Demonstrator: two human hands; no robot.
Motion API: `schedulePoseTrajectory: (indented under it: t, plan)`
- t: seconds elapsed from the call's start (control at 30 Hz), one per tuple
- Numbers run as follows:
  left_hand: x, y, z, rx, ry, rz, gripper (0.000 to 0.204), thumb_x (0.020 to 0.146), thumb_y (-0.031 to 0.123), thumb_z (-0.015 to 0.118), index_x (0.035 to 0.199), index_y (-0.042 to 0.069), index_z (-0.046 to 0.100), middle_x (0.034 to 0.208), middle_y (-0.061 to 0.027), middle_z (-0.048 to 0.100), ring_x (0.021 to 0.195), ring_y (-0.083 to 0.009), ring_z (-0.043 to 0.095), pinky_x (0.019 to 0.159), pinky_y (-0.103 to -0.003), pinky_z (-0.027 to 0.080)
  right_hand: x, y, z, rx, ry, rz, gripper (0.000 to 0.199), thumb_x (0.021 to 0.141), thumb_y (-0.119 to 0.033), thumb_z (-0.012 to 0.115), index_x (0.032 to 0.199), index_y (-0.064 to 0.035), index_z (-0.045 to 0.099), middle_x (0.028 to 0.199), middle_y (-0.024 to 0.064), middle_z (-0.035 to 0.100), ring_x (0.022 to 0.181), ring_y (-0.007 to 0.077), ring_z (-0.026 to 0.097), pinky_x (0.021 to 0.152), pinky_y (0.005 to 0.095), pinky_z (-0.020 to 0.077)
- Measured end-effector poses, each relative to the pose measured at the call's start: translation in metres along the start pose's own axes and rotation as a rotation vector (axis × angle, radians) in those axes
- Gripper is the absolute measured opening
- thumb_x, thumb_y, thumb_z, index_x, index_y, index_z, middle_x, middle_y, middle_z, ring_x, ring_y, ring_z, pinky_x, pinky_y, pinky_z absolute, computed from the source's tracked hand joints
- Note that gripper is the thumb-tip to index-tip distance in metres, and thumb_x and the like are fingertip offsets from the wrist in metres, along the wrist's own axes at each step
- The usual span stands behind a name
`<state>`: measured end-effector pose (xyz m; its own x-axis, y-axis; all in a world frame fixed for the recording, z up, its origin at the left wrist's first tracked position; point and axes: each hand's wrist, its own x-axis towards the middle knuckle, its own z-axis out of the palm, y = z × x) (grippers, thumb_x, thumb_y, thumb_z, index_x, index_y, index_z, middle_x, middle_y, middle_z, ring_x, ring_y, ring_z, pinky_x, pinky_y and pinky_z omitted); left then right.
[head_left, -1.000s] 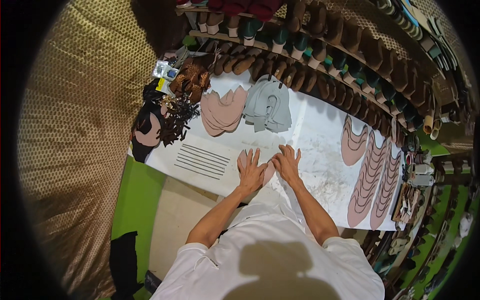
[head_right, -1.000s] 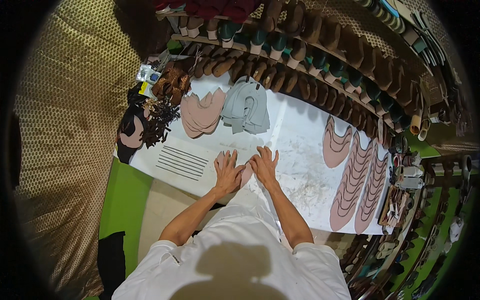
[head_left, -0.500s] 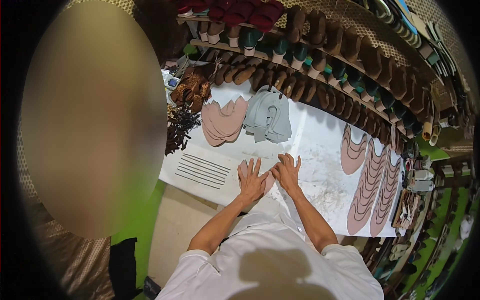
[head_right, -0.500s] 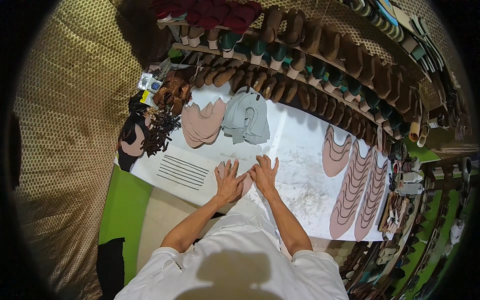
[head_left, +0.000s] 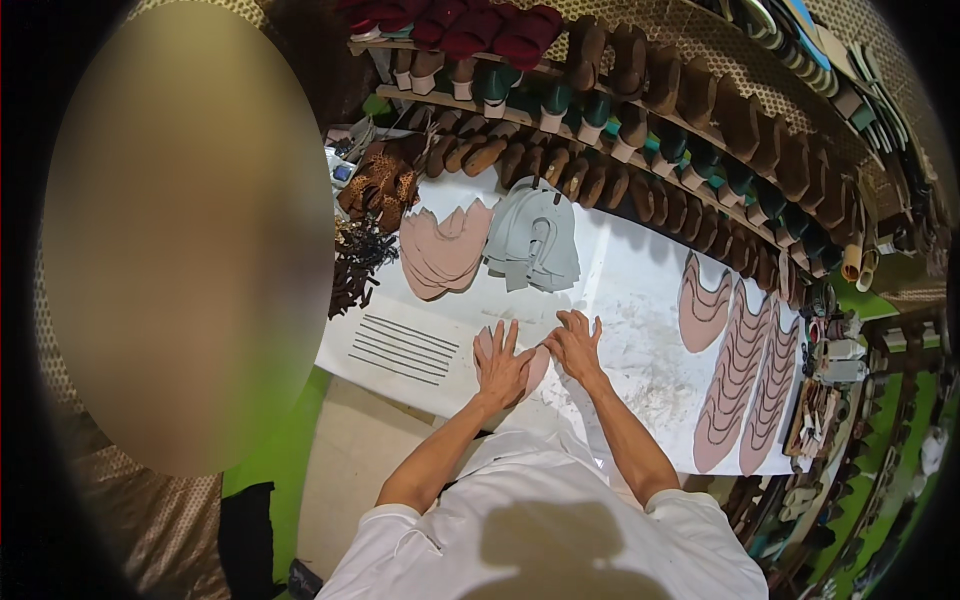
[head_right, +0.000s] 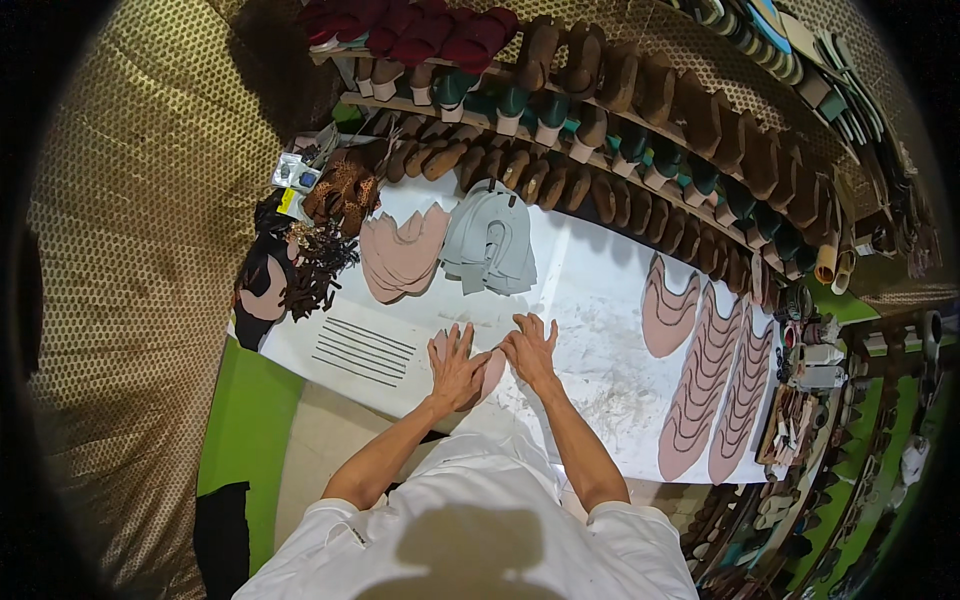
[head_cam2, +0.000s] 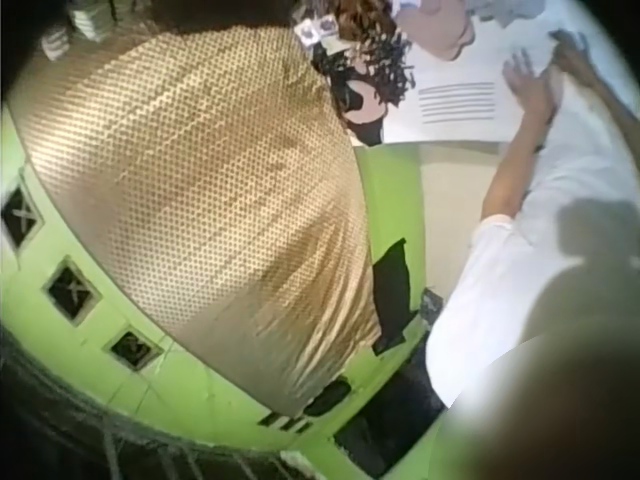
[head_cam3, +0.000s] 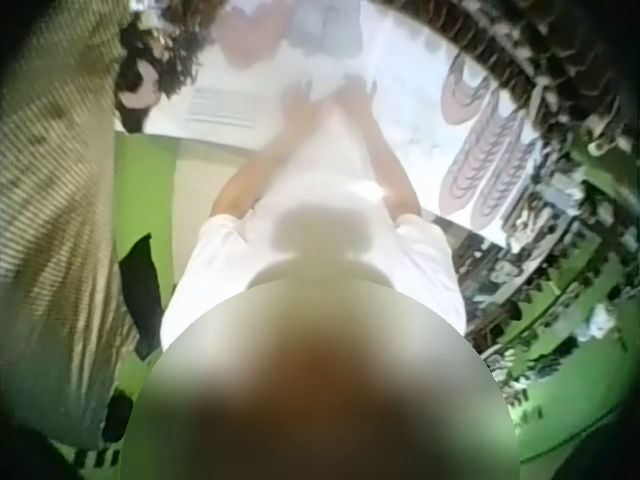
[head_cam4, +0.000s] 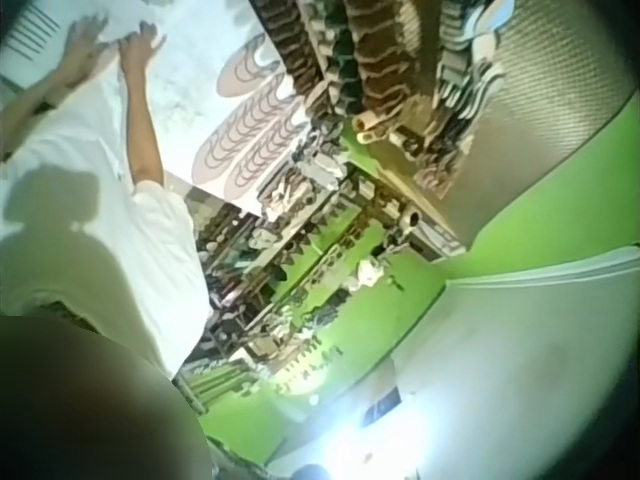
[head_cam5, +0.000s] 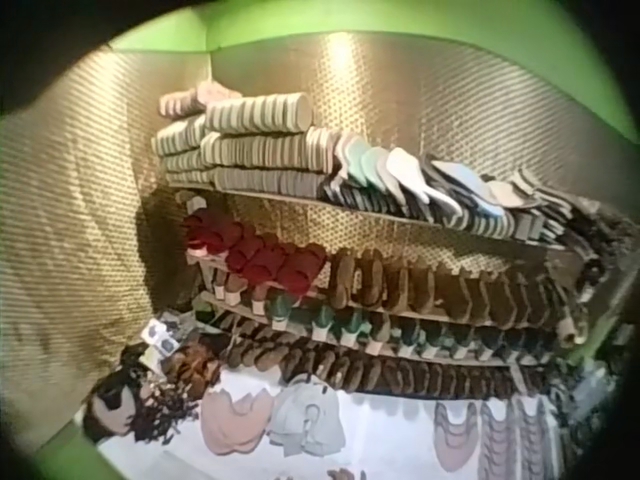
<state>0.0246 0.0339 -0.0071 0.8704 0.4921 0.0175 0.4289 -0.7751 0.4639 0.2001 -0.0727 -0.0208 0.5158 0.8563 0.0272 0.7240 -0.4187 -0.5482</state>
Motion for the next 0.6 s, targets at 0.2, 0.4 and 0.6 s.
schedulePoseTrajectory:
  t: [0.2, 0.4, 0.6]
  plan:
    - [0.0015, 0.0021, -0.0019, 0.014, -0.013, 0.004, 0.033, 0.09, 0.022, 0.068, 0.121, 0.025, 0.077, 0.167, -0.0181, 0.033, 0.155, -0.0426, 0.021, 0.114, -0.075, 0.012, 0.003, 0.0015, -0.0015, -0.026, 0.008, -0.018, 0.019, 0.089, -0.028, 0.076, 0.089, -0.0093, 0.076, 0.143, 0.0089, 0.056, 0.145, 0.0375, 0.038, 0.119, 0.0717, 0.0125]
    - [0.0015, 0.0031, 0.0003, -0.021, -0.002, 0.005, 0.032, 0.089, 0.021, 0.068, 0.12, 0.023, 0.077, 0.167, -0.0187, 0.033, 0.155, -0.0428, 0.021, 0.114, -0.074, 0.01, 0.0043, -0.0016, -0.0022, -0.064, 0.012, -0.012, 0.022, 0.091, -0.031, 0.074, 0.088, -0.0093, 0.077, 0.143, 0.0088, 0.056, 0.146, 0.0382, 0.036, 0.119, 0.0718, 0.0123]
    - [0.0011, 0.0026, 0.0044, -0.011, 0.003, 0.002, 0.037, 0.09, 0.022, 0.067, 0.126, 0.026, 0.075, 0.169, -0.0178, 0.029, 0.156, -0.0433, 0.02, 0.114, -0.076, 0.01, 0.0057, -0.0057, -0.0039, -0.073, -0.015, 0.021, 0.022, 0.09, -0.031, 0.074, 0.085, -0.0093, 0.077, 0.143, 0.0087, 0.056, 0.147, 0.0386, 0.035, 0.119, 0.0716, 0.0104]
